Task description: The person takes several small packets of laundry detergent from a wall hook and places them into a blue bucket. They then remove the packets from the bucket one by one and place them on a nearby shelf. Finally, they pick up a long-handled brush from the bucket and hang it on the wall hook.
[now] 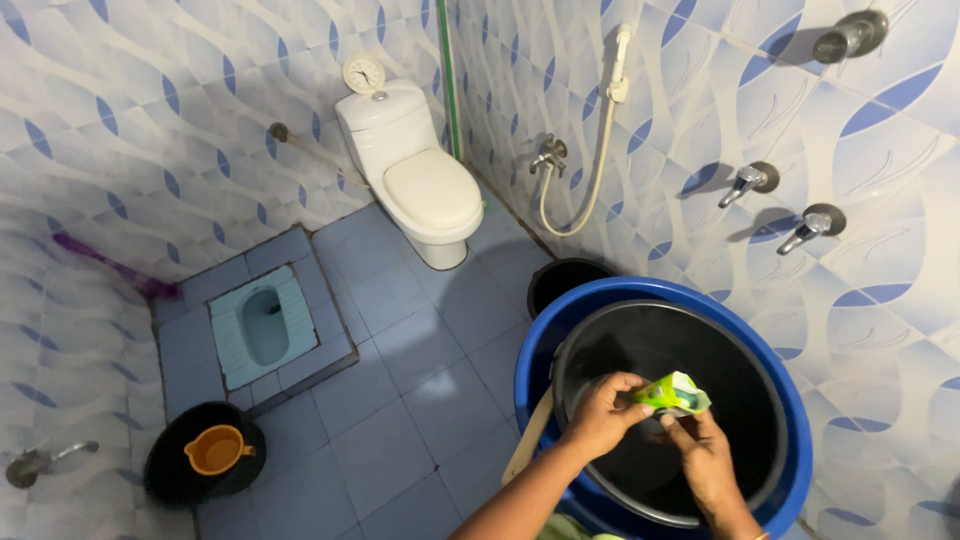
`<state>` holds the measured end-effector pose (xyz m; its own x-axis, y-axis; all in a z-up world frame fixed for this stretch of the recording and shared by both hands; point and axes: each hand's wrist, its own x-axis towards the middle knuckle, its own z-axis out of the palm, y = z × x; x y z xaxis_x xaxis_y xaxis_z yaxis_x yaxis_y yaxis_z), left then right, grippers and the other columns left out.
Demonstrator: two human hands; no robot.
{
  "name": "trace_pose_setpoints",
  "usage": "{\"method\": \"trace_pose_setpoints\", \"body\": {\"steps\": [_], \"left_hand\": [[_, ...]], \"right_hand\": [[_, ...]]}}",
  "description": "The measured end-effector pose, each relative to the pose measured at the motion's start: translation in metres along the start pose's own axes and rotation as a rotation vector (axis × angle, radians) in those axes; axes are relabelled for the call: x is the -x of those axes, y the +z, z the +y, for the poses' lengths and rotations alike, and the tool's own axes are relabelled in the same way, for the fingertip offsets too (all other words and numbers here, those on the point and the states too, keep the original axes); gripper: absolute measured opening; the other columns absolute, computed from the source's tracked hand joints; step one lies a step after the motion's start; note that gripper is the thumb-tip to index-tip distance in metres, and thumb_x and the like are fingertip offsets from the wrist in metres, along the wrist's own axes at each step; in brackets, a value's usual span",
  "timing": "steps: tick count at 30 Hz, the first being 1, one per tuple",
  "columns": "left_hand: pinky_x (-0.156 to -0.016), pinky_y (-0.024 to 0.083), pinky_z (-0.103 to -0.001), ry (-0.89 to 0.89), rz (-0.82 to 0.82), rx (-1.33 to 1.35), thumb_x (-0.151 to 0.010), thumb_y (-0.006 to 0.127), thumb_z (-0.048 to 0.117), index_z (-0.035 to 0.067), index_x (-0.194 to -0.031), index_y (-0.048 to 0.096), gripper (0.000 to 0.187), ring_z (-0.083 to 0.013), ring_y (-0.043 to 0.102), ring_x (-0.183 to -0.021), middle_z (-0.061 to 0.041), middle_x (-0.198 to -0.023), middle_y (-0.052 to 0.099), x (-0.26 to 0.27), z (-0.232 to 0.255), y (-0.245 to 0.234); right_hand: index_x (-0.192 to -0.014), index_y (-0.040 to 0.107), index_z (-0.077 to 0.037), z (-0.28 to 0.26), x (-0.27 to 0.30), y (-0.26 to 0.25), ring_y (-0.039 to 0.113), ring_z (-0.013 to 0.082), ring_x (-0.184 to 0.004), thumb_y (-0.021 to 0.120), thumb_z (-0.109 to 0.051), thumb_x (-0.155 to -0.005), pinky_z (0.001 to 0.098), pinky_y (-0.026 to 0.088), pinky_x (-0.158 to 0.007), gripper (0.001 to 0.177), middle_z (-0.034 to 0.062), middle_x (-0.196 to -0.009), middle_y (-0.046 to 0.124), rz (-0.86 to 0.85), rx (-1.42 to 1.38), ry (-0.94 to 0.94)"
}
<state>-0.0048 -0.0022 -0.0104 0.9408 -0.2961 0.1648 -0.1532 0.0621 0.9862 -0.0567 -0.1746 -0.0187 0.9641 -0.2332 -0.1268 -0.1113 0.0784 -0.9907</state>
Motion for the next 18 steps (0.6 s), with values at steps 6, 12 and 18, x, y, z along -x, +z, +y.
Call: {"method": "trace_pose_setpoints", "body": {"steps": [6, 12, 18], "left_hand": [[-0.083, 0.058, -0.032, 0.139, 0.067, -0.156, -0.087, 0.077, 0.003, 0.007, -0.123, 0.066, 0.038, -0.0164, 0.069, -0.099, -0.008, -0.119, 0.07, 0.013, 0.034, 0.003], [-0.079, 0.059, -0.032, -0.145, 0.129, -0.13, -0.089, 0.076, 0.006, 0.013, -0.14, 0.048, 0.059, -0.019, 0.069, -0.09, -0.01, -0.112, 0.065, 0.041, 0.051, 0.022], [-0.079, 0.058, -0.03, 0.064, 0.212, -0.037, -0.095, 0.069, 0.001, 0.01, -0.141, 0.045, 0.053, -0.015, 0.069, -0.091, -0.009, -0.109, 0.07, 0.048, 0.03, 0.022]], "right_hand": [[-0.134, 0.057, -0.001, 0.008, -0.001, -0.003, 0.068, 0.0206, -0.096, 0.065, -0.004, -0.093, 0.0345, 0.055, -0.085, 0.042, 0.0124, -0.112, 0.071, -0.003, 0.064, -0.098], [-0.145, 0.042, -0.004, -0.006, 0.018, -0.004, 0.066, 0.0192, -0.105, 0.067, -0.001, -0.089, 0.0335, 0.054, -0.092, 0.061, 0.0133, -0.116, 0.066, 0.016, 0.265, -0.295], [-0.145, 0.045, -0.006, -0.022, 0.038, 0.007, 0.066, 0.019, -0.104, 0.066, -0.002, -0.09, 0.0332, 0.055, -0.091, 0.059, 0.0112, -0.118, 0.066, -0.086, 0.173, -0.294]]}}
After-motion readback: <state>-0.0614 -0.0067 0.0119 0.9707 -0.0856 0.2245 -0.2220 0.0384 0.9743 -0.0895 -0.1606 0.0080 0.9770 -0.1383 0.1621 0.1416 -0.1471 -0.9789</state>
